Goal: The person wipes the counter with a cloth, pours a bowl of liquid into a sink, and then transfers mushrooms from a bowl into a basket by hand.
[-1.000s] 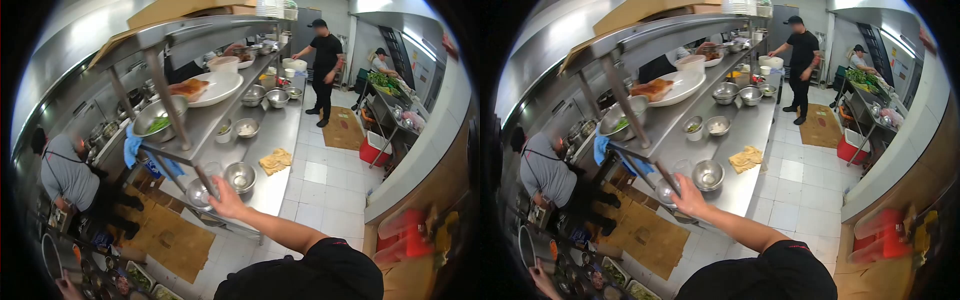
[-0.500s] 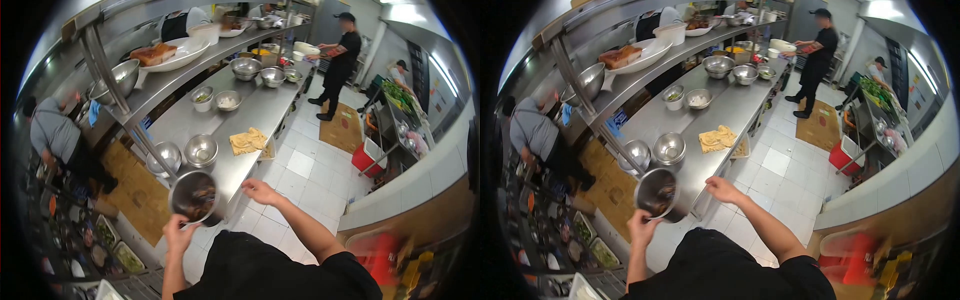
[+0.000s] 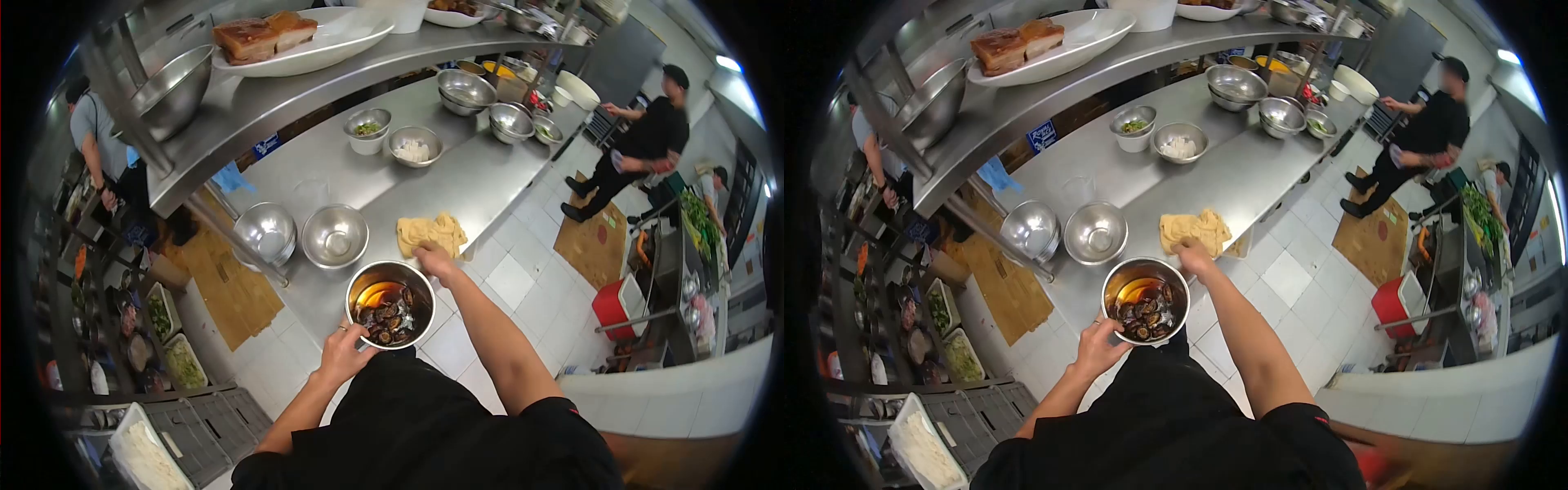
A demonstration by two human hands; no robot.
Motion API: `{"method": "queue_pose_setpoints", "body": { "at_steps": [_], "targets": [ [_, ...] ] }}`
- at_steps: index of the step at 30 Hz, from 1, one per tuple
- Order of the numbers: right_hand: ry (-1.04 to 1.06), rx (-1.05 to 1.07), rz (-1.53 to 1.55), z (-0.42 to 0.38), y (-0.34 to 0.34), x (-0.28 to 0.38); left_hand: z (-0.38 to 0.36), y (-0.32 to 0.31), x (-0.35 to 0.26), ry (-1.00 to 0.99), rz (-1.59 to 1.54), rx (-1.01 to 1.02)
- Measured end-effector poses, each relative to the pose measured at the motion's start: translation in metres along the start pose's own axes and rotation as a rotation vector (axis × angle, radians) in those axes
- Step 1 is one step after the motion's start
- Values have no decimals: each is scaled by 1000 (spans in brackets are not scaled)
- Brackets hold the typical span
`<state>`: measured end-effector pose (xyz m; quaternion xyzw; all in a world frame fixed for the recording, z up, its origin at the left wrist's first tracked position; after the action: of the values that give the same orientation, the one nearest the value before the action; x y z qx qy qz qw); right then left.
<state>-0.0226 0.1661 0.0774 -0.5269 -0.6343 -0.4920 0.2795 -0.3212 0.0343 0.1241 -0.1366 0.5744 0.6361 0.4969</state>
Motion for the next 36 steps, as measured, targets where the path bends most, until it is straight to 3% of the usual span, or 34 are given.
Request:
{"method": "queue_pose_setpoints", "body": {
  "at_steps": [4,6,7,9,11,13,16,17,19,21,24,29,31,33,35,36],
  "targets": [
    [138,-152,-212,104,56,2,59,-39,6,114,-41,-6],
    [363,-491,-720,116,89,44,91,-58,8,101,-57,-60],
    [362,-484,-721,109,97,68,106,-66,9,70,-76,-103],
    [358,-70,-544,81,99,127,130,-86,17,95,-71,-97],
    [439,133,-632,44,73,141,153,-104,26,121,-25,-45],
    [371,372,-953,60,49,104,173,-108,23,90,-19,-84],
    [452,216,-1199,93,36,57,194,-119,26,144,-12,-3],
    [463,229,-1203,95,34,56,198,-121,27,156,-9,-14],
    [164,291,-1169,104,36,50,207,-129,29,233,7,64],
    [184,354,-1158,110,38,51,210,-128,25,196,4,-18],
    [237,667,-1122,108,30,43,214,-129,16,235,-13,-12],
    [363,795,-897,115,24,28,207,-146,16,285,5,-44],
    [237,816,-894,120,21,23,205,-148,15,334,29,-27],
    [284,782,-865,124,16,20,204,-150,10,332,8,-27],
    [-193,893,-441,125,17,8,203,-154,9,336,-1,-65],
    [-193,897,-422,126,16,7,201,-157,8,331,-13,-91]
  ]
}}
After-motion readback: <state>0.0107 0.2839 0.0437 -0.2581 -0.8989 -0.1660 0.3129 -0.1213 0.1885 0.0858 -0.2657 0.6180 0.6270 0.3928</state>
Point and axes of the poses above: each hand's wrist, its own z-axis towards the middle knuckle, its own y-axis out of the back of the hand, x = y × z, the point moved 4 cm from there along z, towards the middle knuckle, and after that the axes turned 2 degrees about y, right-handed, at the moved point
